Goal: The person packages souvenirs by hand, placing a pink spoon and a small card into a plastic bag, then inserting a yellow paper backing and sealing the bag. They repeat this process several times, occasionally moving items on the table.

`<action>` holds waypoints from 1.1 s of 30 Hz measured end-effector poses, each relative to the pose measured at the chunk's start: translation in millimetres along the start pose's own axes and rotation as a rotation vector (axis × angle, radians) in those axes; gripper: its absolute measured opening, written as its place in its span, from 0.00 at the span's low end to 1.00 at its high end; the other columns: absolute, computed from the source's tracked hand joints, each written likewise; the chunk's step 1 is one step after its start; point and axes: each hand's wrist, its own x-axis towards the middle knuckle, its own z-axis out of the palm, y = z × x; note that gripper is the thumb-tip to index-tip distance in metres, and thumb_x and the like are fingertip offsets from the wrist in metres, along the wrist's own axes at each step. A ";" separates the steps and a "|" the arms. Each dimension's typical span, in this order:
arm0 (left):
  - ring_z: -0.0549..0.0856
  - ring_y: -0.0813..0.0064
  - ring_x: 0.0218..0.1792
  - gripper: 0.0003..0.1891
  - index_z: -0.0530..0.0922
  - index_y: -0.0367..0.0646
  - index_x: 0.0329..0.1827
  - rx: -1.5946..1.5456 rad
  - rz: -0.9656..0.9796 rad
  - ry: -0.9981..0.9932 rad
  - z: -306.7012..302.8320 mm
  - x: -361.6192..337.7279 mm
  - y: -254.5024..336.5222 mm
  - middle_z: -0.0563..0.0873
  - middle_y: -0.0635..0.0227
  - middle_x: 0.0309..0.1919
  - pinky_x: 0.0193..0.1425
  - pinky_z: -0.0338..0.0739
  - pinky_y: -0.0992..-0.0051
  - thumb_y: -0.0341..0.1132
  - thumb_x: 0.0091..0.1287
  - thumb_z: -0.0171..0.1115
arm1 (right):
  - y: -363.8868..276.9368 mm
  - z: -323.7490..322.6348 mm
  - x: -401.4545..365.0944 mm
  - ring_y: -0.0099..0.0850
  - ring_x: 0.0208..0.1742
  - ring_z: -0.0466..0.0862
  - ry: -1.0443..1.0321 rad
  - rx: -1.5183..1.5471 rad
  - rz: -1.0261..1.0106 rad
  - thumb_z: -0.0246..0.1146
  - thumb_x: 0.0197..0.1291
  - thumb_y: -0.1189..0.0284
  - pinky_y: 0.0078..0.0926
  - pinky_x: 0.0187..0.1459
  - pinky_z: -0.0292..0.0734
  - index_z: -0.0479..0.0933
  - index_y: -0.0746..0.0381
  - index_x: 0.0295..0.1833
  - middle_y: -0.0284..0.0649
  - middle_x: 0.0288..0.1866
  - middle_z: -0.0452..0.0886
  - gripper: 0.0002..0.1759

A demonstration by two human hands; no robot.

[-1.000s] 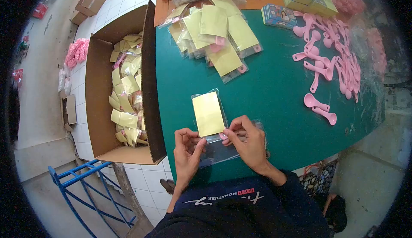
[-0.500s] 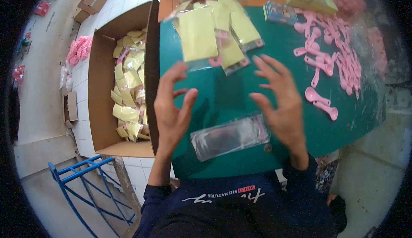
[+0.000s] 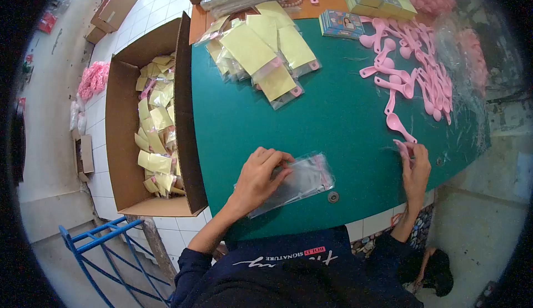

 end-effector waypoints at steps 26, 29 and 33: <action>0.84 0.76 0.42 0.13 0.73 0.33 0.51 -0.792 -0.420 -0.068 -30.8 -12.8 -9.3 0.86 0.57 0.37 0.48 0.78 0.78 0.24 0.64 0.60 | -131.1 54.2 13.3 0.31 0.47 0.77 -0.382 -0.117 -1.049 0.58 0.50 0.74 0.29 0.48 0.70 0.76 0.59 0.45 0.36 0.45 0.77 0.13; 0.85 0.77 0.42 0.17 0.73 0.34 0.55 -0.858 -0.480 -0.077 -32.1 -12.5 -6.6 0.87 0.58 0.37 0.49 0.78 0.79 0.26 0.64 0.61 | -128.8 68.7 10.0 0.31 0.47 0.76 -0.506 -0.165 -1.077 0.58 0.49 0.72 0.29 0.48 0.69 0.76 0.58 0.44 0.36 0.42 0.76 0.14; 0.85 0.76 0.42 0.17 0.74 0.34 0.54 -0.843 -0.436 -0.066 -32.0 -11.5 -9.7 0.87 0.57 0.37 0.48 0.80 0.77 0.26 0.62 0.64 | -132.5 52.6 22.4 0.34 0.44 0.77 -0.496 -0.021 -0.975 0.63 0.48 0.75 0.31 0.44 0.72 0.76 0.60 0.44 0.37 0.39 0.75 0.15</action>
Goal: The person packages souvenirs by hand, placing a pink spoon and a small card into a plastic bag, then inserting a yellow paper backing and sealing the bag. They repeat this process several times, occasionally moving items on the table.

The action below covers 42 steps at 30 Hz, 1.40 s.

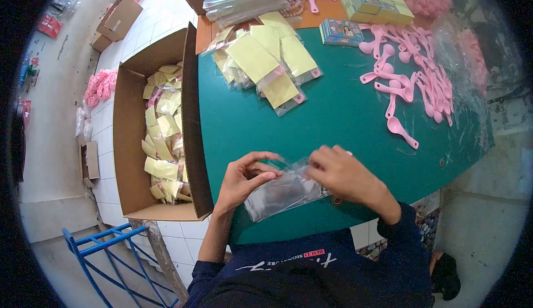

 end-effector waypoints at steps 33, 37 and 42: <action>0.82 0.79 0.30 0.14 0.81 0.37 0.49 0.131 0.107 -0.138 14.3 -1.1 39.5 0.86 0.65 0.31 0.37 0.76 0.80 0.36 0.71 0.52 | -19.6 -35.3 27.6 0.34 0.42 0.84 0.496 0.510 -0.037 0.66 0.55 0.71 0.31 0.44 0.79 0.79 0.65 0.42 0.47 0.48 0.80 0.11; 0.85 0.75 0.41 0.13 0.81 0.34 0.47 -0.134 0.212 -0.162 15.6 -3.7 50.7 0.87 0.63 0.39 0.47 0.79 0.77 0.33 0.71 0.51 | 66.8 -63.2 61.8 0.35 0.49 0.81 0.386 0.583 -0.052 0.57 0.63 0.60 0.33 0.53 0.73 0.81 0.62 0.43 0.47 0.47 0.81 0.17; 0.85 0.72 0.46 0.13 0.81 0.32 0.46 -0.017 0.266 -0.255 11.3 -14.6 52.4 0.86 0.59 0.43 0.54 0.77 0.75 0.31 0.71 0.51 | 309.9 -42.6 76.0 0.42 0.37 0.83 0.554 -0.192 0.762 0.65 0.54 0.60 0.34 0.39 0.75 0.80 0.67 0.39 0.49 0.37 0.83 0.19</action>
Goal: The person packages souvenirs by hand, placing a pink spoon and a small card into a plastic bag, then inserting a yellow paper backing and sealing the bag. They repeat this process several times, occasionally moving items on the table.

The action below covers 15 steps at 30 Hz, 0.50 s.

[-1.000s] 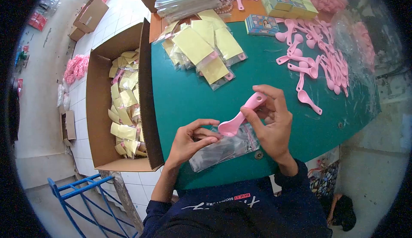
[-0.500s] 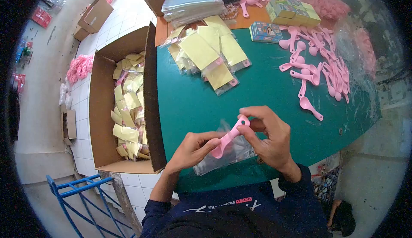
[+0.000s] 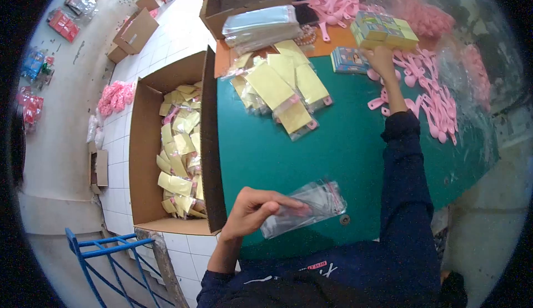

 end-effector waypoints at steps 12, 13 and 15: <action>0.84 0.70 0.48 0.16 0.78 0.29 0.51 -0.125 -0.207 0.125 -11.2 10.4 -8.1 0.85 0.55 0.44 0.55 0.77 0.74 0.34 0.74 0.47 | 3.8 -0.9 -13.1 0.52 0.41 0.80 0.139 -0.105 0.049 0.63 0.48 0.69 0.50 0.39 0.76 0.78 0.61 0.43 0.53 0.37 0.80 0.15; 0.84 0.70 0.48 0.16 0.77 0.29 0.51 -0.137 -0.222 0.146 -13.1 11.9 -7.0 0.85 0.55 0.44 0.55 0.77 0.74 0.34 0.74 0.47 | -7.1 -13.6 -22.9 0.47 0.38 0.81 0.074 -0.016 -0.083 0.63 0.50 0.70 0.45 0.36 0.76 0.77 0.61 0.43 0.50 0.36 0.80 0.14; 0.84 0.70 0.47 0.17 0.77 0.29 0.51 -0.143 -0.234 0.175 -17.7 14.3 -5.9 0.85 0.55 0.43 0.54 0.77 0.74 0.35 0.74 0.48 | -67.3 -65.8 -61.4 0.34 0.34 0.81 -0.176 0.399 -0.144 0.63 0.54 0.72 0.32 0.31 0.76 0.74 0.62 0.44 0.42 0.35 0.80 0.12</action>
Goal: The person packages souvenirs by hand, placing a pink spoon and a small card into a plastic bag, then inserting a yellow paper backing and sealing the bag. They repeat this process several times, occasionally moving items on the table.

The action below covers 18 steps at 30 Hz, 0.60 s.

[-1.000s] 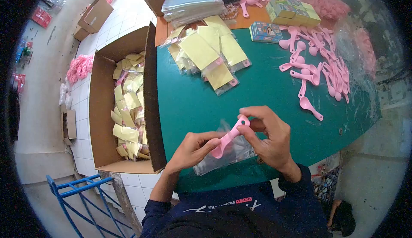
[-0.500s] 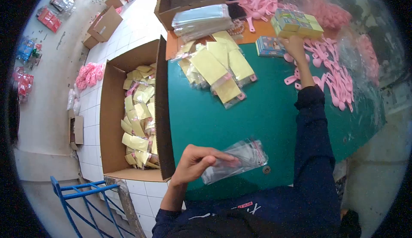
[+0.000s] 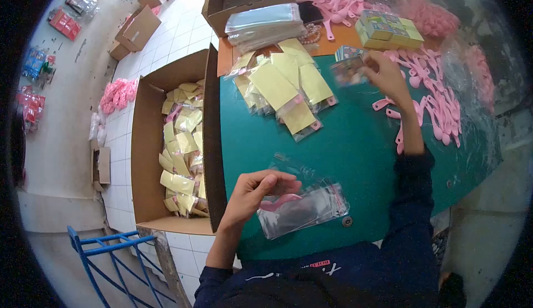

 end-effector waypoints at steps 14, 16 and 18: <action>0.85 0.74 0.39 0.17 0.80 0.30 0.43 0.064 0.079 0.124 0.5 13.6 -3.1 0.86 0.58 0.37 0.46 0.79 0.76 0.37 0.74 0.48 | -156.4 -19.3 -109.3 0.22 0.27 0.78 -0.217 0.494 0.053 0.59 0.56 0.83 0.19 0.29 0.73 0.76 0.69 0.43 0.39 0.30 0.78 0.09; 0.84 0.76 0.40 0.16 0.80 0.30 0.44 0.104 0.047 0.087 -3.8 12.5 -3.5 0.86 0.60 0.37 0.47 0.79 0.77 0.36 0.73 0.50 | -160.4 -18.4 -106.2 0.25 0.27 0.78 -0.310 0.322 -0.123 0.60 0.55 0.83 0.21 0.30 0.73 0.76 0.69 0.43 0.41 0.31 0.78 0.09; 0.83 0.79 0.39 0.15 0.80 0.31 0.46 0.227 0.013 0.070 -7.7 12.1 -6.4 0.86 0.62 0.35 0.47 0.79 0.78 0.35 0.72 0.51 | -164.0 -19.3 -104.1 0.34 0.30 0.80 -0.440 0.228 -0.165 0.61 0.54 0.81 0.26 0.33 0.73 0.75 0.67 0.43 0.45 0.32 0.78 0.10</action>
